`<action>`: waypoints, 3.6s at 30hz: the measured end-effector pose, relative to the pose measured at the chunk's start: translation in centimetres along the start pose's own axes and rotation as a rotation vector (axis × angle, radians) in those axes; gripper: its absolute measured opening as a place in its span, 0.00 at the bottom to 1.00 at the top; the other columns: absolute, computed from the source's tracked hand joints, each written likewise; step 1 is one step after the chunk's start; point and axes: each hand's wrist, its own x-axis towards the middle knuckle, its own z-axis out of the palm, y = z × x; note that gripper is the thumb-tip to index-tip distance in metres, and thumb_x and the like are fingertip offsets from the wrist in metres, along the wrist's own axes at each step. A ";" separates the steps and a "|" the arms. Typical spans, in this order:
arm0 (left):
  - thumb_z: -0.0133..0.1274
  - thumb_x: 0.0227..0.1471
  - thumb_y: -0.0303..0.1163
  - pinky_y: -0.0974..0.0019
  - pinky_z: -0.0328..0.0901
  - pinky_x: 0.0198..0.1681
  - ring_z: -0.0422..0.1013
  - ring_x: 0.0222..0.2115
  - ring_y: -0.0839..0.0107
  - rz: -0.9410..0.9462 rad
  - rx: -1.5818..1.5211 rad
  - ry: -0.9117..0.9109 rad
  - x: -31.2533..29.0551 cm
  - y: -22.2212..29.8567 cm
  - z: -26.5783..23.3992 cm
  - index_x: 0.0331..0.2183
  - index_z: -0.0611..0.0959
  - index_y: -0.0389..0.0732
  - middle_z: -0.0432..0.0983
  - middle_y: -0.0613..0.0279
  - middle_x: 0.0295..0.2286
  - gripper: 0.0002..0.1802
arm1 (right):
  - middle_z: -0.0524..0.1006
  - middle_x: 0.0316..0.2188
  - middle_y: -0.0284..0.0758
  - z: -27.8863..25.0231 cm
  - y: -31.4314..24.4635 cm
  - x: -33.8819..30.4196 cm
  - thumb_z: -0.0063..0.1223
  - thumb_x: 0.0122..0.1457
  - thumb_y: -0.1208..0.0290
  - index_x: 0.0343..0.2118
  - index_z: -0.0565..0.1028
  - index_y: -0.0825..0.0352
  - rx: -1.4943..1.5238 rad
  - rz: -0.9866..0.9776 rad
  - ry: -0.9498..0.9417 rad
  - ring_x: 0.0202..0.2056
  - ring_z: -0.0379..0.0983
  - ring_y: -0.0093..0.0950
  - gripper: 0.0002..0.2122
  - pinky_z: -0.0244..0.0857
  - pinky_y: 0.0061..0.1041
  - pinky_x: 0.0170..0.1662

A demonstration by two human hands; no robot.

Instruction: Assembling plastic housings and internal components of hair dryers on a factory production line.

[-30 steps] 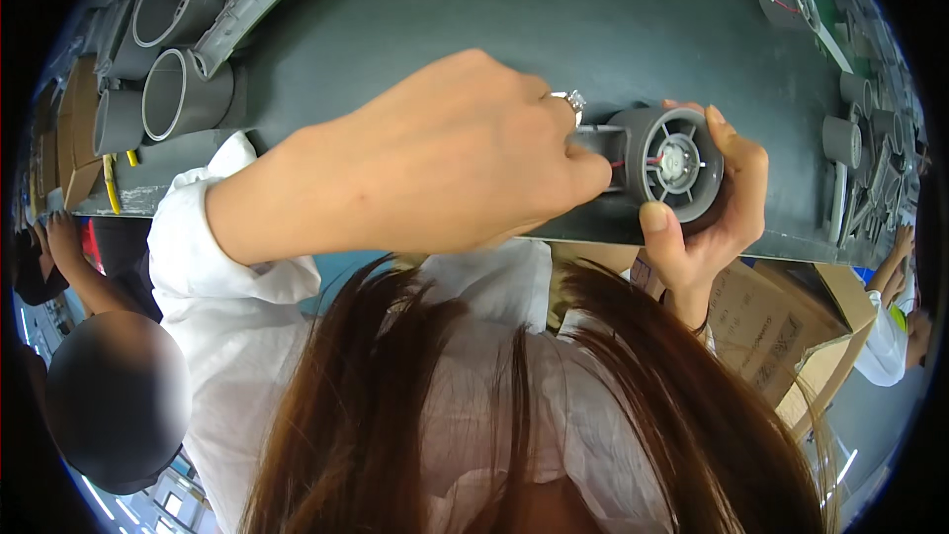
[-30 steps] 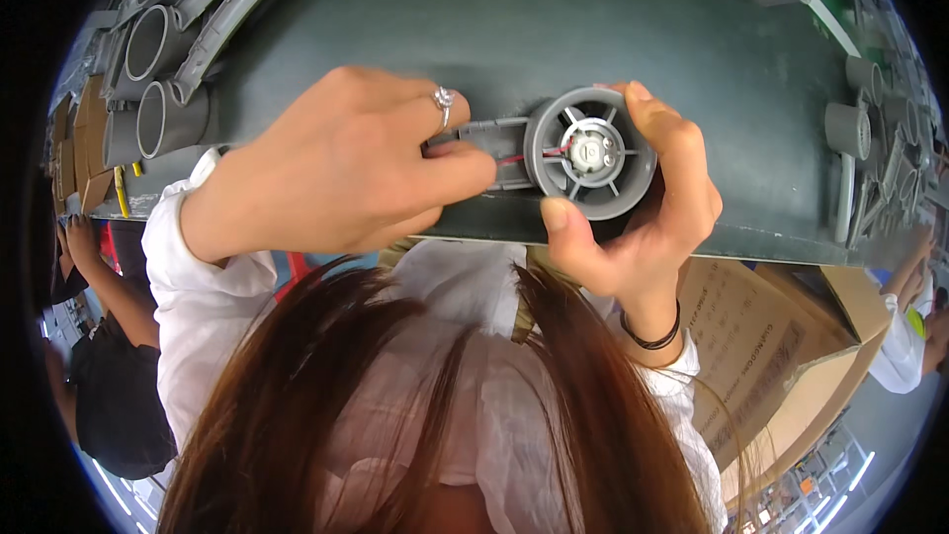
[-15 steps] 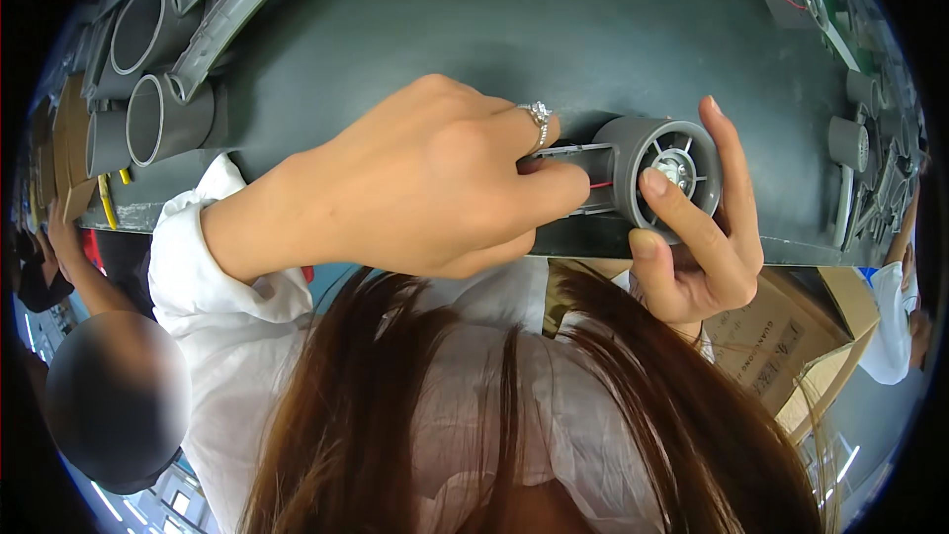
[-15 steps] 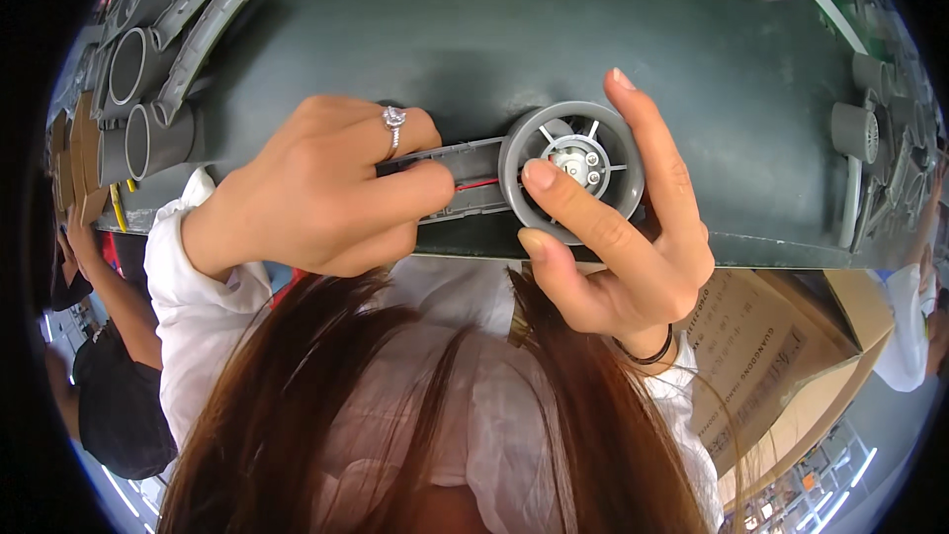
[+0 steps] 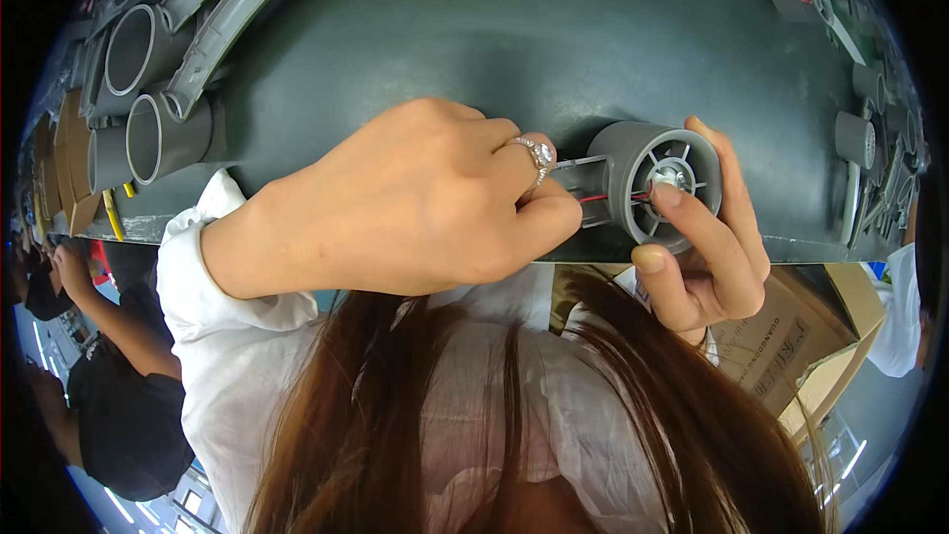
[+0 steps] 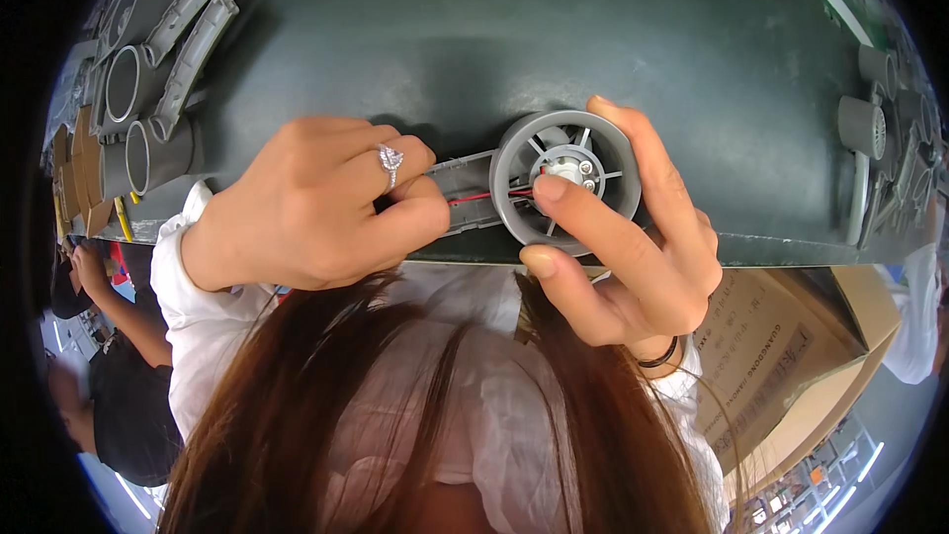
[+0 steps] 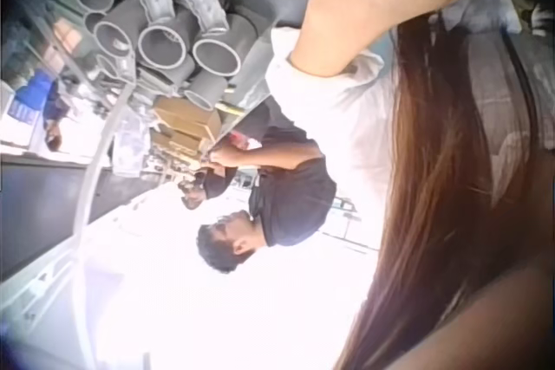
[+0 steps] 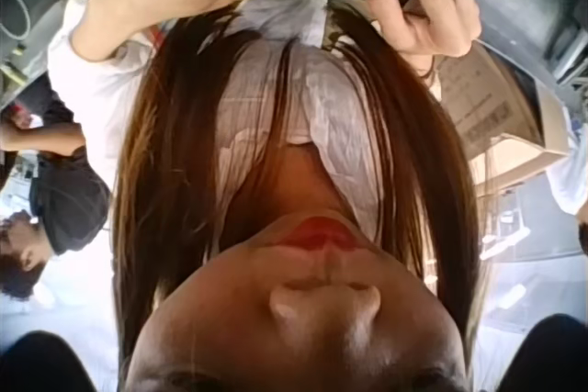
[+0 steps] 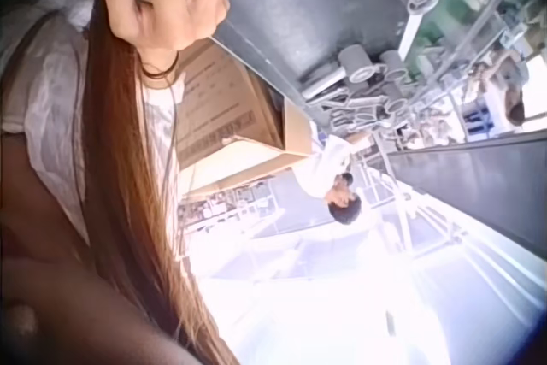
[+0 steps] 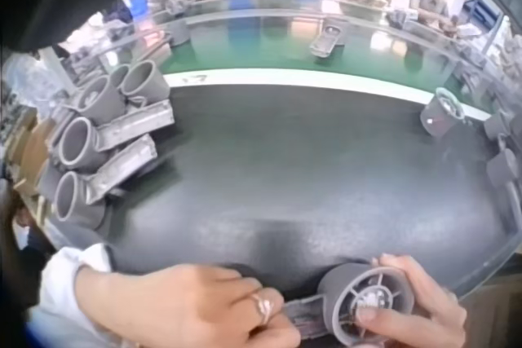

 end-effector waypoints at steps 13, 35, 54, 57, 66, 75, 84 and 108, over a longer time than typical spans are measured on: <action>0.53 0.32 0.27 0.67 0.59 0.14 0.63 0.14 0.69 0.017 0.025 0.131 0.0 0.2 0.3 0.15 0.65 0.39 0.61 0.62 0.14 0.11 | 0.70 0.41 0.63 0.4 0.1 0.3 0.62 0.38 0.73 0.31 0.80 0.71 -0.027 -0.093 0.074 0.33 0.77 0.44 0.13 0.74 0.31 0.34; 0.52 0.29 0.26 0.68 0.58 0.12 0.62 0.12 0.69 0.098 0.069 0.117 0.0 0.1 0.6 0.16 0.66 0.38 0.59 0.62 0.13 0.10 | 0.73 0.39 0.57 0.8 0.0 0.3 0.60 0.44 0.68 0.34 0.79 0.70 -0.078 -0.119 0.159 0.30 0.77 0.41 0.14 0.73 0.27 0.30; 0.54 0.47 0.28 0.60 0.62 0.27 0.67 0.26 0.59 -0.382 -0.522 -0.077 1.7 1.1 -0.5 0.22 0.75 0.35 0.72 0.54 0.33 0.08 | 0.76 0.30 0.48 1.7 1.1 -0.1 0.65 0.40 0.72 0.36 0.72 0.76 0.156 -0.081 0.319 0.31 0.77 0.44 0.20 0.71 0.26 0.27; 0.54 0.47 0.26 0.60 0.61 0.30 0.67 0.28 0.58 -0.393 -0.585 -0.024 1.4 1.3 -0.6 0.21 0.75 0.35 0.72 0.53 0.35 0.08 | 0.76 0.31 0.51 1.6 1.2 -0.1 0.64 0.41 0.69 0.35 0.72 0.74 0.109 -0.087 0.313 0.26 0.77 0.39 0.19 0.69 0.23 0.24; 0.54 0.45 0.24 0.60 0.61 0.35 0.65 0.32 0.58 -0.416 -0.399 -0.026 1.4 2.2 -1.0 0.19 0.74 0.33 0.70 0.46 0.39 0.07 | 0.75 0.31 0.58 0.8 0.6 0.2 0.64 0.40 0.67 0.27 0.72 0.72 0.028 -0.036 0.230 0.22 0.76 0.36 0.16 0.67 0.21 0.21; 0.58 0.38 0.24 0.51 0.54 0.49 0.54 0.50 0.49 -0.320 -0.453 -0.032 1.4 1.3 -1.2 0.19 0.77 0.37 0.62 0.48 0.49 0.05 | 0.76 0.31 0.56 0.9 0.5 0.1 0.66 0.37 0.68 0.24 0.72 0.70 0.018 -0.035 0.257 0.23 0.77 0.36 0.15 0.68 0.22 0.21; 0.59 0.35 0.24 0.50 0.56 0.49 0.56 0.51 0.44 -0.180 -0.528 -0.039 1.3 0.5 -0.4 0.17 0.74 0.33 0.55 0.37 0.56 0.09 | 0.72 0.36 0.66 0.2 0.4 0.0 0.63 0.39 0.72 0.24 0.68 0.73 0.046 -0.010 0.139 0.30 0.78 0.45 0.14 0.72 0.29 0.30; 0.58 0.32 0.19 0.55 0.67 0.41 0.66 0.45 0.39 -0.115 -0.469 0.031 0.6 0.3 0.0 0.14 0.70 0.28 0.57 0.28 0.53 0.11 | 0.72 0.39 0.63 0.8 0.5 0.3 0.63 0.45 0.64 0.30 0.73 0.73 0.026 -0.049 0.116 0.28 0.78 0.44 0.17 0.72 0.28 0.29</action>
